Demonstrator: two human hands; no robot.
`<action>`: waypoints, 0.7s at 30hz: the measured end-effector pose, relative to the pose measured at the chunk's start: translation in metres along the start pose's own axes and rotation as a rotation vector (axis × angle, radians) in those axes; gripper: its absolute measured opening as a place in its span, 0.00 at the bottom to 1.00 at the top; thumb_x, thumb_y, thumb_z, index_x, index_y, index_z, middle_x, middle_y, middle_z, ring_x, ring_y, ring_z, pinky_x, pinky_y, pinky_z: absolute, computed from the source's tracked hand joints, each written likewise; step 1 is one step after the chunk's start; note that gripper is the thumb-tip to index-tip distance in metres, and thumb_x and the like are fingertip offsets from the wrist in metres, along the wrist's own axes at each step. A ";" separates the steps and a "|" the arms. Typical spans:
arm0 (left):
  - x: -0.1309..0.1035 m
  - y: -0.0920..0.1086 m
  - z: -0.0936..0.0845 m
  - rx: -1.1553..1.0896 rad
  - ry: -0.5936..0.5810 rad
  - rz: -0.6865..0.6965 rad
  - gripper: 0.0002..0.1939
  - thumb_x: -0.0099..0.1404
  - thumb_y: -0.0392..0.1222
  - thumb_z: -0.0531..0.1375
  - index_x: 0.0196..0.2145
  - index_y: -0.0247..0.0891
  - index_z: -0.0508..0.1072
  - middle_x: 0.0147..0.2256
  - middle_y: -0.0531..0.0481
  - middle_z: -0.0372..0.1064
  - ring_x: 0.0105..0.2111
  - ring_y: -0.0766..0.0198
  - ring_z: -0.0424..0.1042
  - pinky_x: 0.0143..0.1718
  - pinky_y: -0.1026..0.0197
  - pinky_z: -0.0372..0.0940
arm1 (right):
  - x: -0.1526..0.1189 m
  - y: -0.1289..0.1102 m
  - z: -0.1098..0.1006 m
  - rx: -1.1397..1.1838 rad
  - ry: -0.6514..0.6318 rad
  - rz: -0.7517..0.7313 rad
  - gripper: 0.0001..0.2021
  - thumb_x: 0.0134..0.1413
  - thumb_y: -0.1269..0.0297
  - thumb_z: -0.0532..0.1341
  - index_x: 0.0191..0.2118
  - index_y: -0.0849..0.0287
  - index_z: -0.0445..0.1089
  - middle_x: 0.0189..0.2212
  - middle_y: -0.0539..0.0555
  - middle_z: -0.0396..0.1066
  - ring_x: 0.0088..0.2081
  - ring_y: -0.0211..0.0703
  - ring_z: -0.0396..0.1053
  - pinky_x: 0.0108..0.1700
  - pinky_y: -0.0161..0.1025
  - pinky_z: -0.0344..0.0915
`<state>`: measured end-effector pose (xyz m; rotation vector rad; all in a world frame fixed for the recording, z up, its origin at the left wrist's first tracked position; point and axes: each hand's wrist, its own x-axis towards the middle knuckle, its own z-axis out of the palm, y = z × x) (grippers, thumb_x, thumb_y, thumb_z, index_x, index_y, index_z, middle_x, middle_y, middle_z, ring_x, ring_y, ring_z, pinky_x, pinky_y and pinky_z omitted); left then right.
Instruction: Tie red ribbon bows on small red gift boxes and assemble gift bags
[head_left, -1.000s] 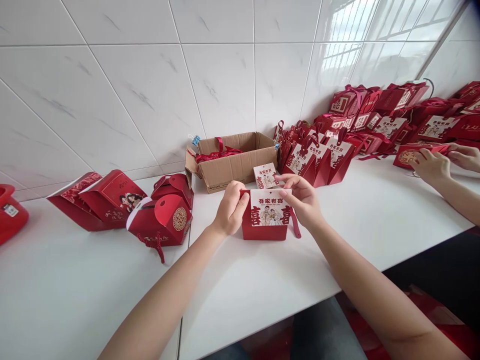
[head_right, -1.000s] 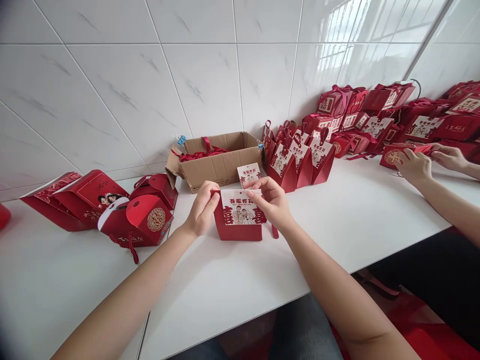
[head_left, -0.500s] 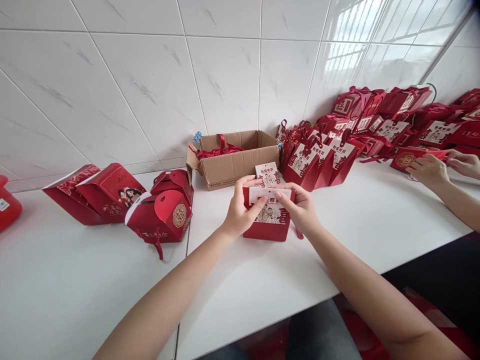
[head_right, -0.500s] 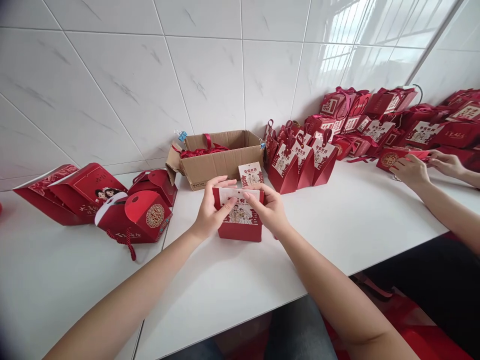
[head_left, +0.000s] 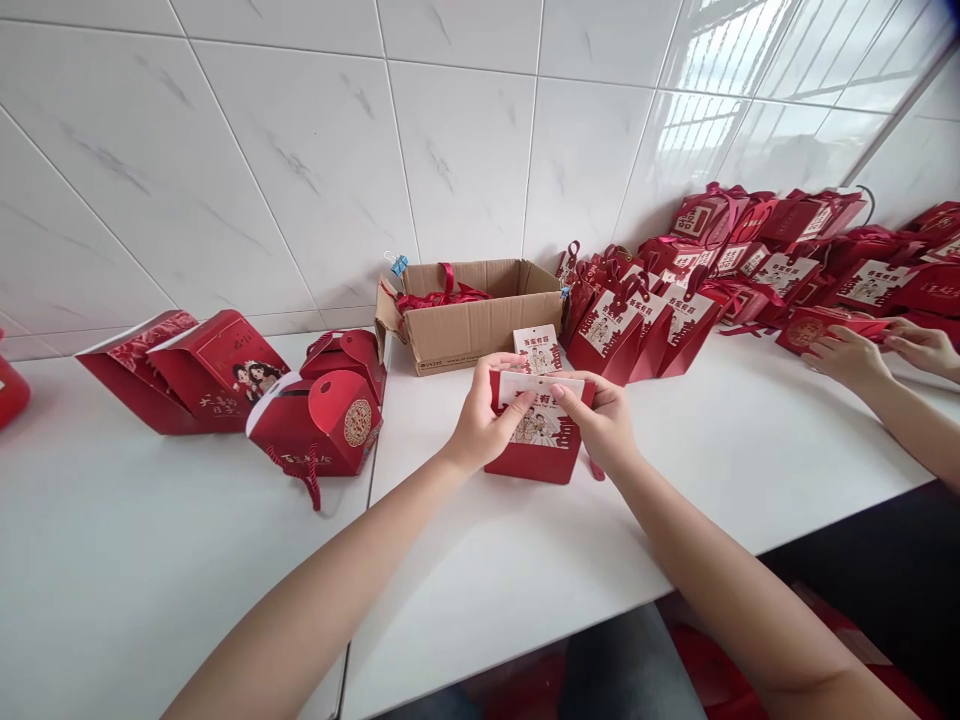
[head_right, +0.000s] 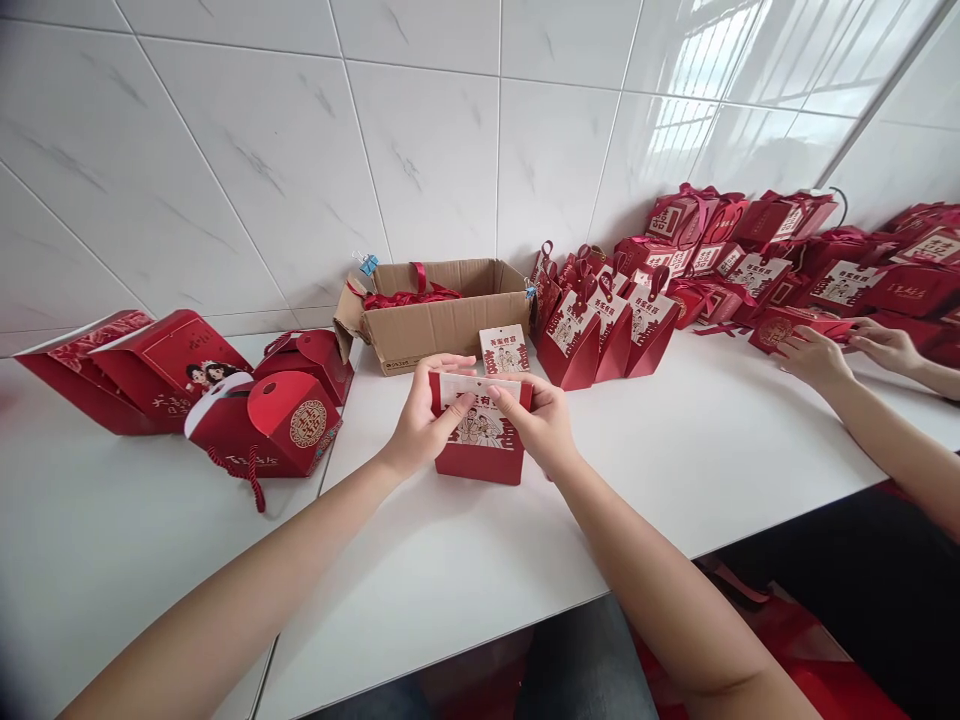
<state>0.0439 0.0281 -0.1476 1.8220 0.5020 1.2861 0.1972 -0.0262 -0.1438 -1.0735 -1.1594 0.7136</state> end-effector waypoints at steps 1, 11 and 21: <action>0.000 0.000 0.000 -0.002 -0.002 0.004 0.18 0.64 0.44 0.60 0.49 0.42 0.59 0.53 0.41 0.62 0.54 0.54 0.64 0.54 0.49 0.62 | 0.000 0.000 0.000 -0.004 0.003 0.005 0.13 0.47 0.53 0.67 0.35 0.55 0.75 0.30 0.52 0.76 0.31 0.42 0.73 0.31 0.38 0.70; 0.000 -0.002 -0.001 -0.018 -0.015 0.004 0.15 0.64 0.45 0.60 0.46 0.41 0.60 0.53 0.41 0.63 0.52 0.55 0.66 0.52 0.50 0.62 | 0.001 0.004 -0.001 0.006 -0.025 0.006 0.13 0.48 0.52 0.66 0.35 0.55 0.74 0.32 0.52 0.75 0.34 0.42 0.72 0.36 0.38 0.70; 0.000 0.005 0.002 -0.202 0.034 -0.223 0.15 0.57 0.47 0.65 0.35 0.39 0.64 0.29 0.53 0.69 0.28 0.65 0.69 0.31 0.62 0.64 | 0.001 0.008 -0.003 0.061 -0.091 -0.003 0.12 0.50 0.52 0.65 0.34 0.55 0.71 0.30 0.49 0.73 0.31 0.39 0.70 0.34 0.36 0.67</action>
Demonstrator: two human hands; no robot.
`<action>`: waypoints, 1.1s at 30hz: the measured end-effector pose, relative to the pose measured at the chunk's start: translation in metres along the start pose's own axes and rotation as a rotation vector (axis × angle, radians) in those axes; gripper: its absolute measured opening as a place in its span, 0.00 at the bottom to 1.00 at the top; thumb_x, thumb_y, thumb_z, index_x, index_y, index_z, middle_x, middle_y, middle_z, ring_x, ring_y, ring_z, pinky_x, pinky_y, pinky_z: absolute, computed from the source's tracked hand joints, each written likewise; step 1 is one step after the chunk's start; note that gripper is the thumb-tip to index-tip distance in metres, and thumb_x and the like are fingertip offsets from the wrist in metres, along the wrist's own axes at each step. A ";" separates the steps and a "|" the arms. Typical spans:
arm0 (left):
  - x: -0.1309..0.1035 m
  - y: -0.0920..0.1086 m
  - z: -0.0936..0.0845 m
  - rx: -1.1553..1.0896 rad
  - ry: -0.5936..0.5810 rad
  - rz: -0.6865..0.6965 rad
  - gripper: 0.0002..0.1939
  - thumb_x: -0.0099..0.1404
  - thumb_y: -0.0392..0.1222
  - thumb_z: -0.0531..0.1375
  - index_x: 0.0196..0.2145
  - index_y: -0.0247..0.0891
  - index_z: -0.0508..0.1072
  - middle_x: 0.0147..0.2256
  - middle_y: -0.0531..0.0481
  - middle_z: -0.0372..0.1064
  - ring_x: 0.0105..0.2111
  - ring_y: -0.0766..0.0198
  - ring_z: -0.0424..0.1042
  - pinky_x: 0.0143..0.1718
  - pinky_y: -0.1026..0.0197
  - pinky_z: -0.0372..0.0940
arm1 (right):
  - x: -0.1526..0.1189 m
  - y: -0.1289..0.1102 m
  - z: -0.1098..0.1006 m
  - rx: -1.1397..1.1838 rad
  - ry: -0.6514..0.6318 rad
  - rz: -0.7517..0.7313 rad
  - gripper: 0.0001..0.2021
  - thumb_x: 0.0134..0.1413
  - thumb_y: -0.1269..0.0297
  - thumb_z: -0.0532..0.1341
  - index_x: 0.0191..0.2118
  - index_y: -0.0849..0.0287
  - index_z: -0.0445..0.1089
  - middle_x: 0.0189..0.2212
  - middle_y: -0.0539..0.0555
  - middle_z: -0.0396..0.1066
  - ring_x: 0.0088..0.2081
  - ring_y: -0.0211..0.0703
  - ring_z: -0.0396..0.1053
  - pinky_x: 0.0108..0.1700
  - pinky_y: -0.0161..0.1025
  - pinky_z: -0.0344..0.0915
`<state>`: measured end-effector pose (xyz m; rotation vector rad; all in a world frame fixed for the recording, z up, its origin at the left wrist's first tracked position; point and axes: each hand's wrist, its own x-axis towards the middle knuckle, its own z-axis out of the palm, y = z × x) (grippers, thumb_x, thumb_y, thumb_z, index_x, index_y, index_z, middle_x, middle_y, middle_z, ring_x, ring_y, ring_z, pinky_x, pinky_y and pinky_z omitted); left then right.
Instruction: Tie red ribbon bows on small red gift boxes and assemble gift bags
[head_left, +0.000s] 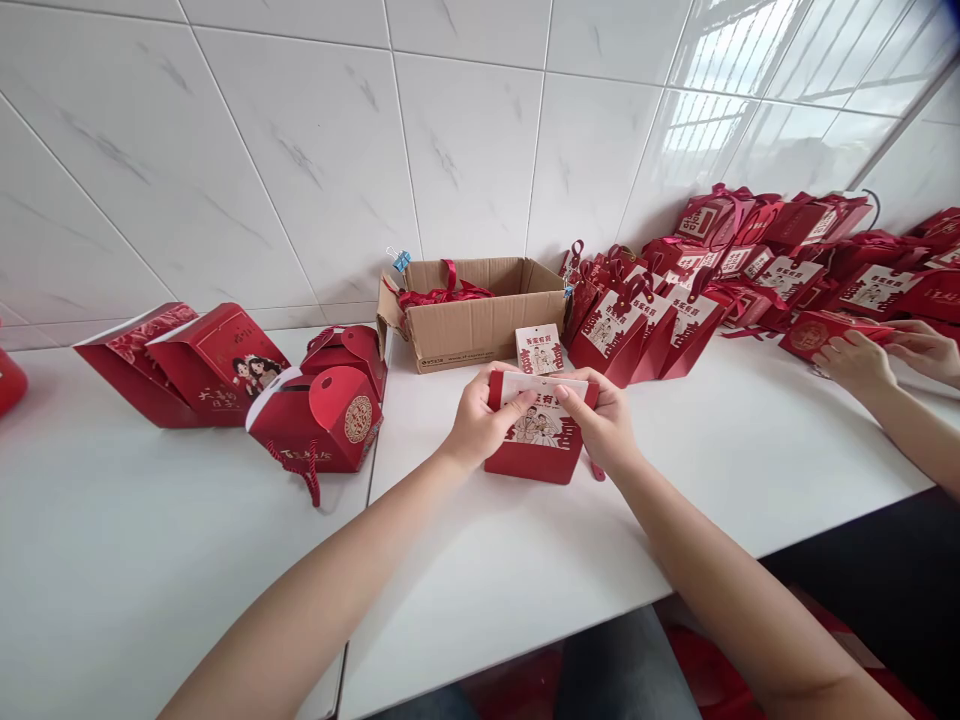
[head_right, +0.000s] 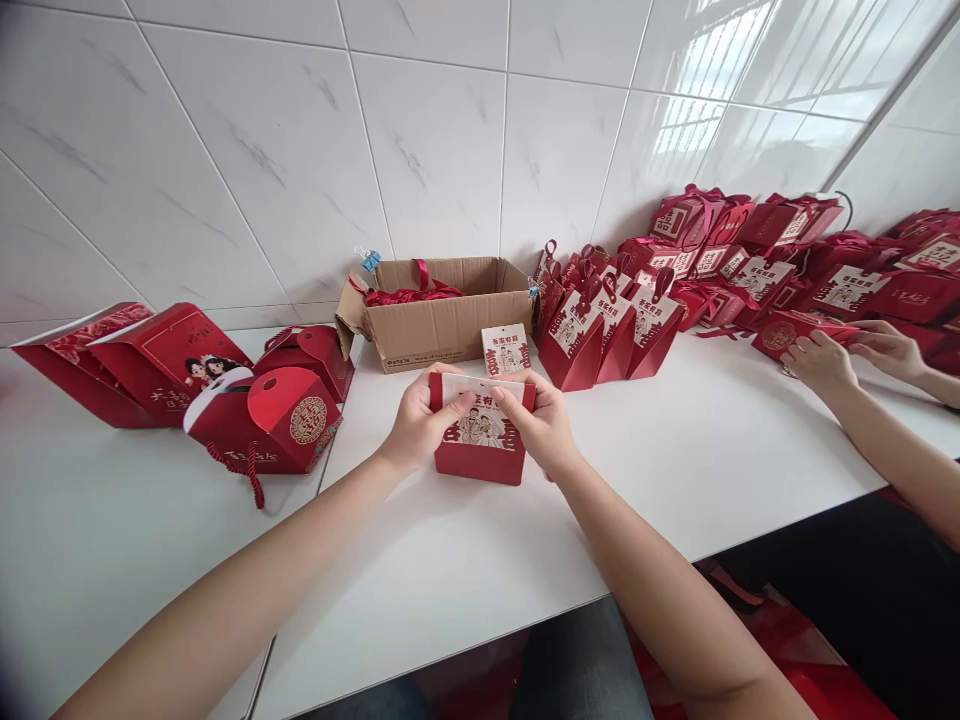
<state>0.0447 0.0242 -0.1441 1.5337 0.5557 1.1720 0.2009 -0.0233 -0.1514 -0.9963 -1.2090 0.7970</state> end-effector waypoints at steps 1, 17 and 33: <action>0.002 0.001 -0.003 -0.006 -0.011 -0.023 0.16 0.56 0.48 0.66 0.31 0.39 0.63 0.25 0.56 0.65 0.25 0.67 0.66 0.28 0.63 0.62 | 0.002 0.000 -0.002 0.029 -0.016 0.018 0.13 0.51 0.51 0.64 0.35 0.54 0.71 0.30 0.49 0.73 0.30 0.39 0.70 0.33 0.36 0.67; 0.026 0.011 -0.071 -0.118 -0.203 -0.187 0.17 0.51 0.44 0.69 0.26 0.37 0.63 0.24 0.56 0.63 0.25 0.68 0.64 0.26 0.66 0.60 | 0.042 0.032 -0.048 -0.727 0.196 0.185 0.11 0.51 0.64 0.55 0.36 0.59 0.73 0.32 0.55 0.74 0.32 0.42 0.70 0.37 0.39 0.64; 0.027 0.012 -0.073 -0.155 -0.230 -0.204 0.16 0.52 0.43 0.69 0.25 0.37 0.63 0.24 0.55 0.63 0.23 0.68 0.64 0.24 0.66 0.60 | 0.037 0.033 -0.061 -1.019 -0.072 0.263 0.08 0.43 0.68 0.67 0.34 0.56 0.79 0.27 0.54 0.76 0.26 0.42 0.70 0.28 0.36 0.62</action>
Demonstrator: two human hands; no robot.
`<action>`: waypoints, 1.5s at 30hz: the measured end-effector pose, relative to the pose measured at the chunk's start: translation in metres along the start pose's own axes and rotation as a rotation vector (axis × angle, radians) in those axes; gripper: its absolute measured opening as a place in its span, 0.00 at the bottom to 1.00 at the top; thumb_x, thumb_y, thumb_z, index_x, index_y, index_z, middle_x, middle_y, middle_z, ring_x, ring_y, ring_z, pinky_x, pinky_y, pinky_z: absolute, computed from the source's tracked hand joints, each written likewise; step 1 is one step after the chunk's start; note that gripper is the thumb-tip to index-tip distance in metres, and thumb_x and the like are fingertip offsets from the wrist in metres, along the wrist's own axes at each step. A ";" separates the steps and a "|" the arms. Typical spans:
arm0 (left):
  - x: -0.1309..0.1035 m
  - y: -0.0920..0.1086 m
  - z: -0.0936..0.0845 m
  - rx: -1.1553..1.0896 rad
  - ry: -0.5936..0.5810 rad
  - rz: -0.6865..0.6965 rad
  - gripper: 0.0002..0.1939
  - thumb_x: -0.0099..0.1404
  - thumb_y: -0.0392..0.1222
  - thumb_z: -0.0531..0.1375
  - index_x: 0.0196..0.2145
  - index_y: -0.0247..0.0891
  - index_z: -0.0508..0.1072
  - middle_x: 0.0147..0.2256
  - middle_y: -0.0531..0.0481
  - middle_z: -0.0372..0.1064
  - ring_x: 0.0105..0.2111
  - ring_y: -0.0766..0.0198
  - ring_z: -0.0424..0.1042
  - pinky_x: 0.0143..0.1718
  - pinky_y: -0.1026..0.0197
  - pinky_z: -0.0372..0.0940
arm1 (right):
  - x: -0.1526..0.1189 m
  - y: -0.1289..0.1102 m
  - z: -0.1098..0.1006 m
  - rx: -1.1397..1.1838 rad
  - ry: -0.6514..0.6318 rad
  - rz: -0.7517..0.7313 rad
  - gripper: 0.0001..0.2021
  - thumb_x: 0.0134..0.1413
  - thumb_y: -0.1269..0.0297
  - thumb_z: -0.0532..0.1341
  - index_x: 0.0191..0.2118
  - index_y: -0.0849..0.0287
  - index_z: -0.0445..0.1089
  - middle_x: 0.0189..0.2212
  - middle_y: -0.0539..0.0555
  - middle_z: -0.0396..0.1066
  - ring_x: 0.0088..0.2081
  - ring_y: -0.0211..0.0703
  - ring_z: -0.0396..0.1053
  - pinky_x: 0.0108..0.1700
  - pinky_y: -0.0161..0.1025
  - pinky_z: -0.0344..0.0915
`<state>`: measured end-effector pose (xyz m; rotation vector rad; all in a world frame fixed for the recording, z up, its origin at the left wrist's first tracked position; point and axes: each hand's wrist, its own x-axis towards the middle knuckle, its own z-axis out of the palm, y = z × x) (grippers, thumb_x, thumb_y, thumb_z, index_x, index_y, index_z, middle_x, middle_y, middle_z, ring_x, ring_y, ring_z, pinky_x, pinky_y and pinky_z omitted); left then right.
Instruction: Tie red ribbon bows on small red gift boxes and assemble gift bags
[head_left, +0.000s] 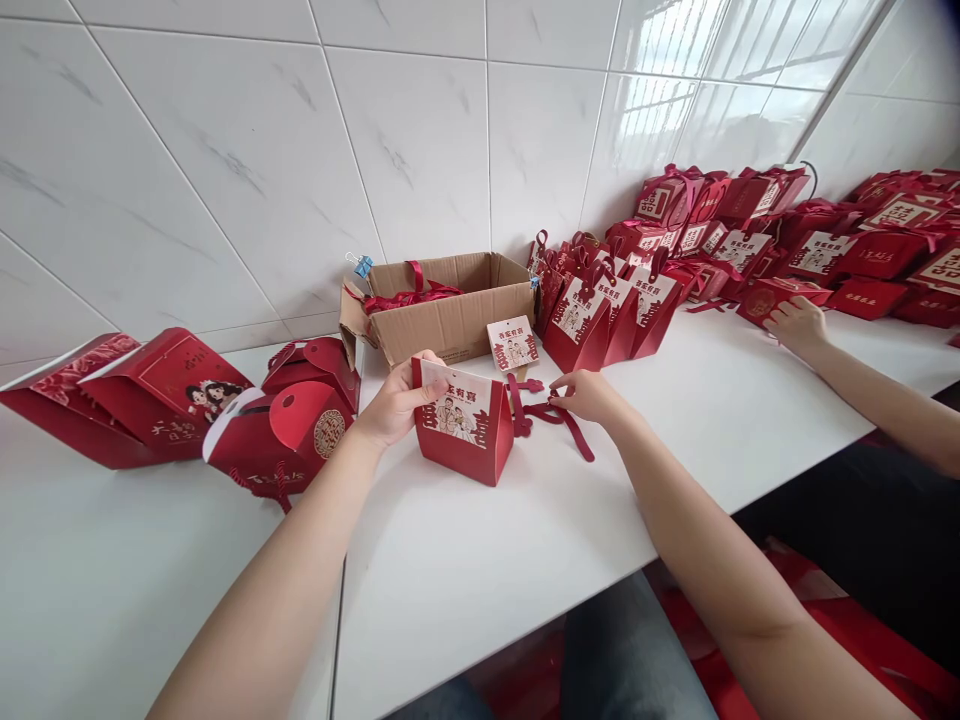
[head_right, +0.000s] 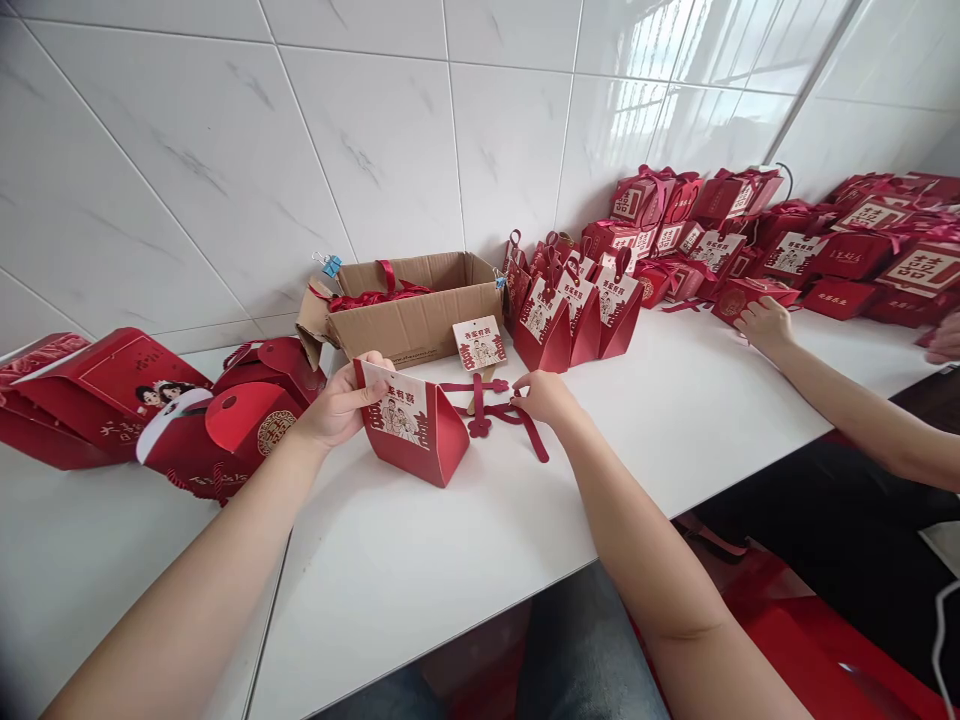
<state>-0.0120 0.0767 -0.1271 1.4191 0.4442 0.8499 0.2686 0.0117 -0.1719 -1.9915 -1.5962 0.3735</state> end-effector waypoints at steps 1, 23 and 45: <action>0.000 0.000 0.000 0.004 0.006 0.000 0.17 0.51 0.44 0.69 0.25 0.37 0.63 0.24 0.55 0.63 0.24 0.68 0.64 0.24 0.66 0.60 | 0.000 0.000 0.000 -0.005 -0.004 -0.005 0.08 0.43 0.68 0.67 0.33 0.56 0.79 0.27 0.54 0.76 0.26 0.42 0.70 0.27 0.36 0.62; 0.000 -0.003 -0.003 -0.003 -0.006 -0.003 0.16 0.52 0.43 0.69 0.26 0.38 0.64 0.25 0.56 0.64 0.24 0.68 0.65 0.25 0.66 0.60 | -0.001 -0.016 -0.005 0.681 0.187 -0.095 0.11 0.41 0.60 0.68 0.33 0.57 0.77 0.29 0.52 0.76 0.33 0.44 0.73 0.42 0.44 0.69; -0.030 0.037 0.102 0.793 0.085 -0.042 0.13 0.55 0.44 0.63 0.23 0.37 0.62 0.23 0.55 0.65 0.24 0.68 0.63 0.25 0.65 0.57 | -0.038 -0.050 -0.013 1.094 0.117 -0.781 0.08 0.43 0.67 0.71 0.28 0.43 0.79 0.37 0.50 0.74 0.44 0.43 0.71 0.47 0.46 0.70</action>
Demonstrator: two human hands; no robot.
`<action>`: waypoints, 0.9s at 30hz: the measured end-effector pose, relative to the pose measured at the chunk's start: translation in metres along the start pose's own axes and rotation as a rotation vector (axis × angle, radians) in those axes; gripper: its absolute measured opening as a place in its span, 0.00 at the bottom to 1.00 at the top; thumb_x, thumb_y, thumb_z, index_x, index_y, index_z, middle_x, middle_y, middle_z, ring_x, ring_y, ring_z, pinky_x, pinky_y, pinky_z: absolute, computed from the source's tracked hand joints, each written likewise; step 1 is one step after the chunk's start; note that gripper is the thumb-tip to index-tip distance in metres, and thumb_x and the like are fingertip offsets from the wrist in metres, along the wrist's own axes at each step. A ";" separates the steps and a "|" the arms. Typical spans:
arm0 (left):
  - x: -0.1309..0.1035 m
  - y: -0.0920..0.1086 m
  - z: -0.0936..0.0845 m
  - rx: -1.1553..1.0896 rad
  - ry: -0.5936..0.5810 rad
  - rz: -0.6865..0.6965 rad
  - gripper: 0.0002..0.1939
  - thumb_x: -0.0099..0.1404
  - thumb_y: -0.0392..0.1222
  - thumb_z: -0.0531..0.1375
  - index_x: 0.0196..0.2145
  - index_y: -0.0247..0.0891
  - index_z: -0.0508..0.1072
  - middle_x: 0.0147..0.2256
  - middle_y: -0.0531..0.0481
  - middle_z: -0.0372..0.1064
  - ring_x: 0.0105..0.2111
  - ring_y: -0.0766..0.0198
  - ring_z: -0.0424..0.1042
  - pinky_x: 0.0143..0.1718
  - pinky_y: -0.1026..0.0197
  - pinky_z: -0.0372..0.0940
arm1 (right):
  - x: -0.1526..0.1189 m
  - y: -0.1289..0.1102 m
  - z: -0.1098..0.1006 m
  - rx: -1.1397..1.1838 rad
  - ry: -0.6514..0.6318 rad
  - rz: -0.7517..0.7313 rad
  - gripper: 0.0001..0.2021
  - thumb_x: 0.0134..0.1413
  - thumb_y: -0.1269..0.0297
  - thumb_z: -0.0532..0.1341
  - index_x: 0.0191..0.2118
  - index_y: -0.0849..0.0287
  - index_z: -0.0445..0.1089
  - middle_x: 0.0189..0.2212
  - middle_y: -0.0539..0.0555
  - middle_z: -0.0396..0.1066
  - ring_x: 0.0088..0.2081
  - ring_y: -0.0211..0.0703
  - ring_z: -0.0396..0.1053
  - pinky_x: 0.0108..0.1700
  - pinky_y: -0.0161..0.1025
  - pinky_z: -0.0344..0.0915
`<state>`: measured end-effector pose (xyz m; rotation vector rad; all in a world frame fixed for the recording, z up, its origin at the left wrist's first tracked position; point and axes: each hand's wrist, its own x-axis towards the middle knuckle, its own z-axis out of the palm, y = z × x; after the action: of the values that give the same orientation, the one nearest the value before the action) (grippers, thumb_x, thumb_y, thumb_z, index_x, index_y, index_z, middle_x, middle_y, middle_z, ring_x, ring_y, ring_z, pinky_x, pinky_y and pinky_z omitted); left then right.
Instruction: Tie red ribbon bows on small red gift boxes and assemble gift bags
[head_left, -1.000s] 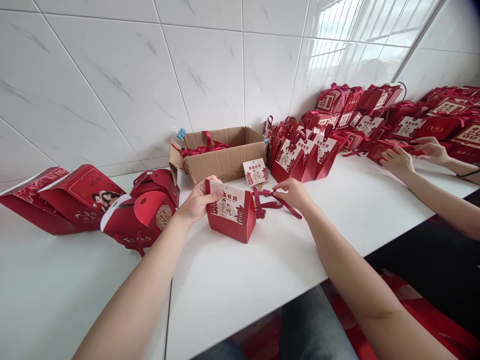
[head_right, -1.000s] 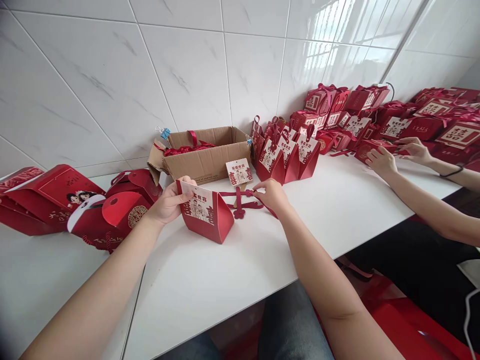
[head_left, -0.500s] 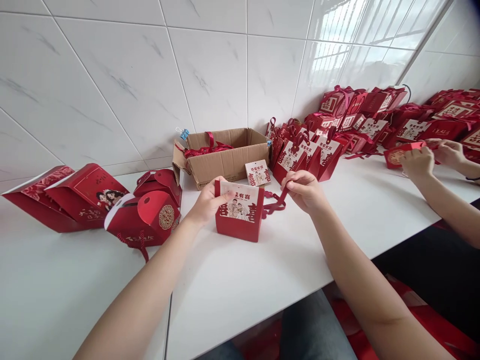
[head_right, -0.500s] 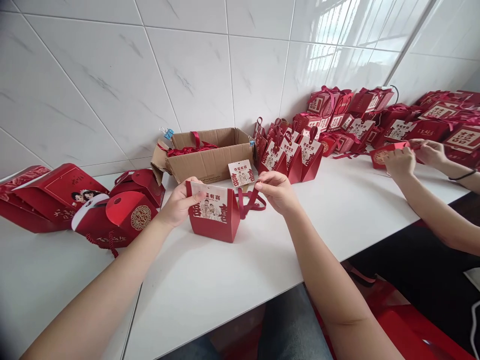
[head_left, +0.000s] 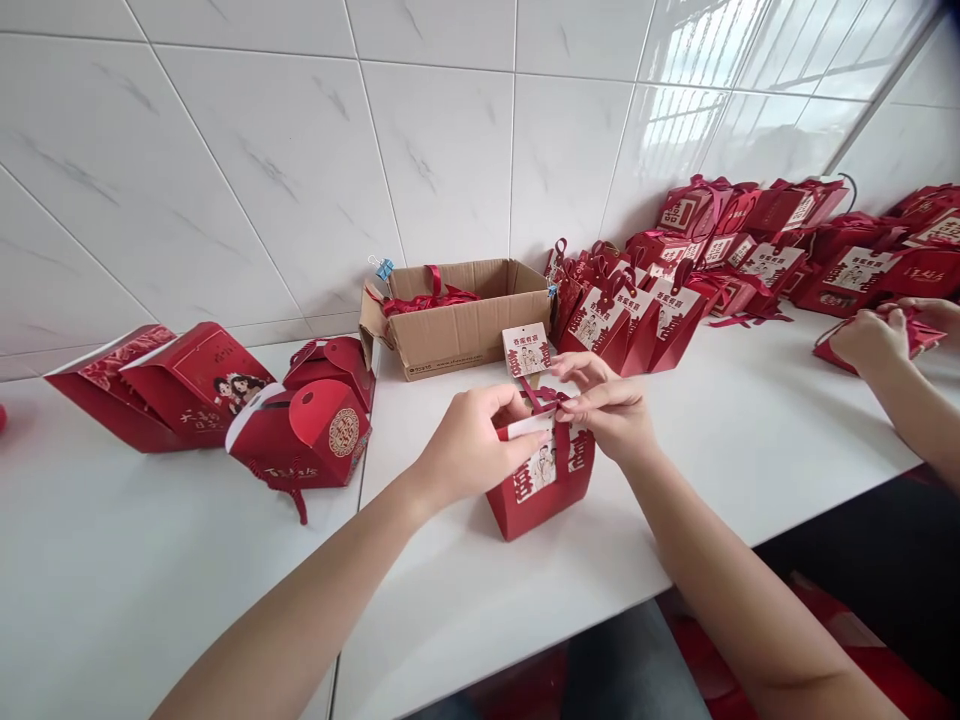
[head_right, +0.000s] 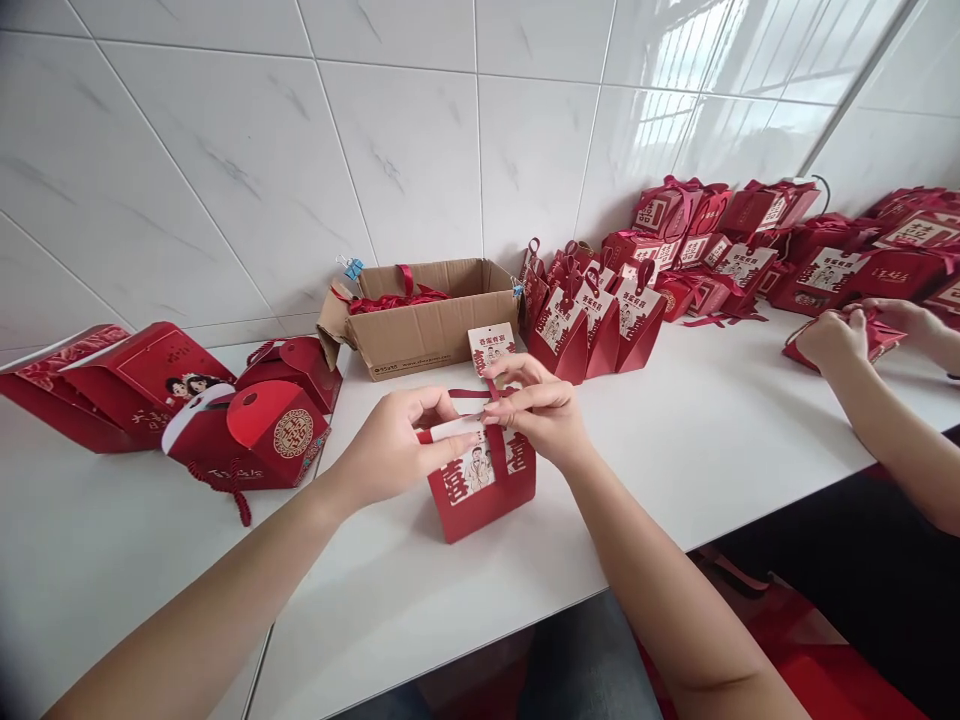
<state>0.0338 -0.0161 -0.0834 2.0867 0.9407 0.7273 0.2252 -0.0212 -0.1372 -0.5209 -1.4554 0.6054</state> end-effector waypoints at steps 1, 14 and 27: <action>-0.002 0.003 -0.001 0.031 -0.016 0.008 0.12 0.56 0.44 0.62 0.23 0.37 0.62 0.23 0.55 0.65 0.24 0.68 0.63 0.25 0.65 0.57 | -0.001 -0.001 0.002 0.041 -0.045 0.008 0.08 0.44 0.67 0.70 0.29 0.43 0.79 0.38 0.50 0.75 0.45 0.45 0.72 0.49 0.48 0.70; -0.021 0.026 -0.043 0.155 -0.213 0.365 0.11 0.69 0.39 0.52 0.40 0.41 0.75 0.30 0.53 0.73 0.29 0.67 0.70 0.30 0.65 0.64 | -0.011 -0.011 0.021 0.385 -0.301 0.093 0.08 0.50 0.69 0.67 0.33 0.45 0.79 0.25 0.49 0.77 0.29 0.38 0.76 0.32 0.35 0.74; -0.003 0.010 -0.024 0.115 -0.068 0.857 0.07 0.64 0.29 0.57 0.37 0.35 0.74 0.37 0.44 0.75 0.40 0.64 0.74 0.41 0.64 0.71 | -0.010 -0.011 0.026 0.399 -0.275 0.027 0.09 0.48 0.73 0.68 0.33 0.48 0.79 0.25 0.49 0.77 0.28 0.37 0.76 0.30 0.33 0.75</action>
<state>0.0192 -0.0142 -0.0621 2.5922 -0.0034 1.0167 0.2001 -0.0366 -0.1361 -0.1463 -1.5331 0.9924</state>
